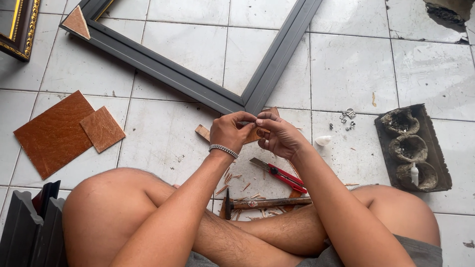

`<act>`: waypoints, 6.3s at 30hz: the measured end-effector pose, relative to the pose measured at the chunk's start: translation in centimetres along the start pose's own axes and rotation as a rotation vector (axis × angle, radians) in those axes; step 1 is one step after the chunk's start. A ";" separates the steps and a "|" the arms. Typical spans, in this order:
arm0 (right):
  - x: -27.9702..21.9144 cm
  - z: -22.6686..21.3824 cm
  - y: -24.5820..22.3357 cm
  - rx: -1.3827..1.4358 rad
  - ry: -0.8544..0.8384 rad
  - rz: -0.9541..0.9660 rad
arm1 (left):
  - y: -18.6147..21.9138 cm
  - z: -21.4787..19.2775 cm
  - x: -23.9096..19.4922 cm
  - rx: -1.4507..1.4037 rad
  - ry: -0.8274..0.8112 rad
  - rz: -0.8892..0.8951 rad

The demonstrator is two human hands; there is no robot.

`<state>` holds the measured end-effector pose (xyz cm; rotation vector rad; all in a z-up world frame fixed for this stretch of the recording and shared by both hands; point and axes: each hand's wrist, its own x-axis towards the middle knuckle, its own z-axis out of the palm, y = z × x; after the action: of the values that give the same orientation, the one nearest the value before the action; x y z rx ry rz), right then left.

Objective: The person cuts a rectangular piece of wood into a triangle using a utility knife, applies glue to the corner of a grey picture frame, and inserts the triangular piece into the corner joint. They then use a hammer to tap the piece into place and repeat the process for another corner.

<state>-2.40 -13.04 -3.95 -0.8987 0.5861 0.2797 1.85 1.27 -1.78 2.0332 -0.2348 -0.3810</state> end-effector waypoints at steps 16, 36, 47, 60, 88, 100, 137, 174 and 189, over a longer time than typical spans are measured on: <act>2.9 -0.8 0.6 -0.870 0.215 -0.583 | 0.5 1.2 -0.6 0.925 -0.452 0.090; 2.8 -0.6 -0.3 -1.168 -0.014 -0.856 | -1.2 2.2 0.3 0.996 -0.580 0.023; -0.5 -1.3 -0.5 -0.972 0.162 -0.779 | 0.9 0.7 -0.6 0.876 -0.521 0.047; -11.3 0.5 6.4 -1.998 -0.283 -0.442 | 0.1 -1.4 -5.2 0.793 -0.510 0.054; -9.8 -0.1 3.4 -1.312 0.369 -0.609 | 0.4 -0.1 -5.1 0.936 -0.388 0.224; -7.6 0.4 3.4 -1.521 0.336 -0.590 | -0.9 2.0 -2.9 1.068 -0.517 0.158; -6.7 1.4 3.6 -1.525 0.362 -0.484 | -0.4 1.5 -2.7 1.083 -0.543 0.169; -8.1 2.5 3.0 -1.577 0.324 -0.240 | 0.1 1.6 -2.9 1.053 -0.579 0.121; -5.6 -1.2 1.8 -1.427 0.564 -0.787 | -2.9 1.4 0.9 -0.189 -0.103 -0.352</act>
<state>-8.20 -12.84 -2.40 -2.5469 0.4362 -0.3768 2.21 1.19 -5.12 1.8682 0.0967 -0.7014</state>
